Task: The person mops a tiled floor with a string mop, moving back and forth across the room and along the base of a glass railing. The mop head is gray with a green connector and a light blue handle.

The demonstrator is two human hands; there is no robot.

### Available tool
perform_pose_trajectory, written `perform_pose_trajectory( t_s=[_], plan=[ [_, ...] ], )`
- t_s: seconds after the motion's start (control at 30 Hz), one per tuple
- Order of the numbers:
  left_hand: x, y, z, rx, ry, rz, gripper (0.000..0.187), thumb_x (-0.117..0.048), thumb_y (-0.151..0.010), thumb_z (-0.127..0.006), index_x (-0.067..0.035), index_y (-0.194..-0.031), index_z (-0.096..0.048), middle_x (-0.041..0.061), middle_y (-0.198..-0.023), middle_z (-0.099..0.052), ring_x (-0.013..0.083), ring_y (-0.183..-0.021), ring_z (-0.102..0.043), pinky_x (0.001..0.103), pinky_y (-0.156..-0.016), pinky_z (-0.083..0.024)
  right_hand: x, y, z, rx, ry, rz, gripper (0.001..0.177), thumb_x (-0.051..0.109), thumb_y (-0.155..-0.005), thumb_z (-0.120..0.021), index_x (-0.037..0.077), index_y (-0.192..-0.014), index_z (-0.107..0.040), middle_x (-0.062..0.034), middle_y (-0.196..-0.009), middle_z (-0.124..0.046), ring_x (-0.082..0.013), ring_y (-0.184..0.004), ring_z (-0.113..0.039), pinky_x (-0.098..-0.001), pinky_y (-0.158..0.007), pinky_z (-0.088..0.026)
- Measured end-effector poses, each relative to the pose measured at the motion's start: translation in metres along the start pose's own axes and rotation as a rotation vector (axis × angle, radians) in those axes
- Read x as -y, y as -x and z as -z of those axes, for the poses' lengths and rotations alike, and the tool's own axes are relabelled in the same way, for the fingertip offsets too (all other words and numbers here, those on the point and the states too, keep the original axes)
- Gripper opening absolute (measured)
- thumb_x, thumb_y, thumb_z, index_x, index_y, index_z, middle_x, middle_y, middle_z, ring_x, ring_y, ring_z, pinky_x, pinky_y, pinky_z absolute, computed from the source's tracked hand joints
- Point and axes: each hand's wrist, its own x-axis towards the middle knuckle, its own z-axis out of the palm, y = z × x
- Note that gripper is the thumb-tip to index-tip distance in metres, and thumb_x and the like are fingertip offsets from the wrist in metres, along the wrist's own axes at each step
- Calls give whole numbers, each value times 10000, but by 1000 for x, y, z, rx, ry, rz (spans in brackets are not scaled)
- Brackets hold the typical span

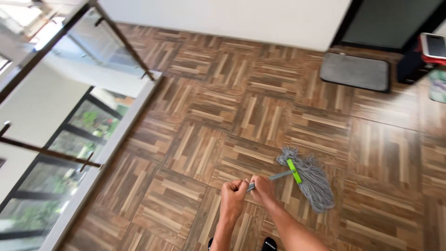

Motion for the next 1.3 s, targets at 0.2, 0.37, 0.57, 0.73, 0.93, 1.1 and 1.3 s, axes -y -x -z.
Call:
perform_pose_trajectory(
  t_s=[0.2, 0.37, 0.57, 0.73, 0.93, 1.1, 1.3],
  plan=[
    [-8, -3, 14, -171, 7, -98, 565, -177, -954, -694, -207, -603, -252, -71, -605, -224, 56, -558, -226, 325, -527, -195, 56, -33, 11, 183, 111, 97, 182, 340, -881, -566, 286, -858, -738, -65, -908, -761, -377, -908, -717, -511, -724, -558],
    [6, -16, -16, -158, 164, -70, 578, -188, -965, -684, -213, -578, -256, -86, -581, -216, 47, -543, -195, 311, -511, -153, 32, -39, 21, 159, 159, 133, 112, 432, -795, -559, 358, -803, -642, 51, -1200, -618, -170, -1122, -632, -430, -780, -537],
    [1, -45, -67, -59, 179, -26, 488, -168, -870, -692, -192, -485, -392, -132, -472, -333, 42, -484, -292, 237, -453, -189, 24, -17, 99, 245, 238, -120, 436, 431, -911, -425, 245, -1077, -782, -42, -1261, -753, -269, -1264, -666, -472, -1098, -521],
    [-2, -25, -137, 125, 205, -14, 442, -182, -853, -671, -185, -486, -425, -141, -486, -370, 36, -493, -307, 224, -458, -192, -56, 11, 123, 181, 197, -310, 479, 465, -869, -469, 234, -1187, -745, -80, -1358, -710, -274, -1351, -610, -472, -1154, -485],
    [-1, 22, -210, 360, 152, -15, 440, -210, -839, -675, -196, -453, -465, -123, -431, -365, 34, -430, -292, 246, -418, -209, -128, 74, 159, 85, 156, -453, 560, 407, -845, -363, 162, -1121, -784, -104, -1215, -776, -295, -1204, -713, -475, -1068, -543],
    [-6, 59, -212, 468, 115, -25, 550, -148, -965, -635, -212, -568, -260, -66, -564, -235, 64, -562, -207, 334, -528, -172, -184, 100, 135, 76, 123, -419, 368, 414, -964, -446, 140, -1018, -686, -135, -1068, -774, -379, -1023, -727, -539, -866, -571],
    [15, 44, -170, 376, 139, 123, 484, -85, -994, -636, -188, -544, -494, -35, -491, -435, 91, -419, -351, 272, -553, -523, -182, 75, 67, 67, -8, -345, 290, 380, -1008, -533, 231, -765, -589, 91, -675, -559, -64, -615, -497, -240, -620, -452]
  ],
)
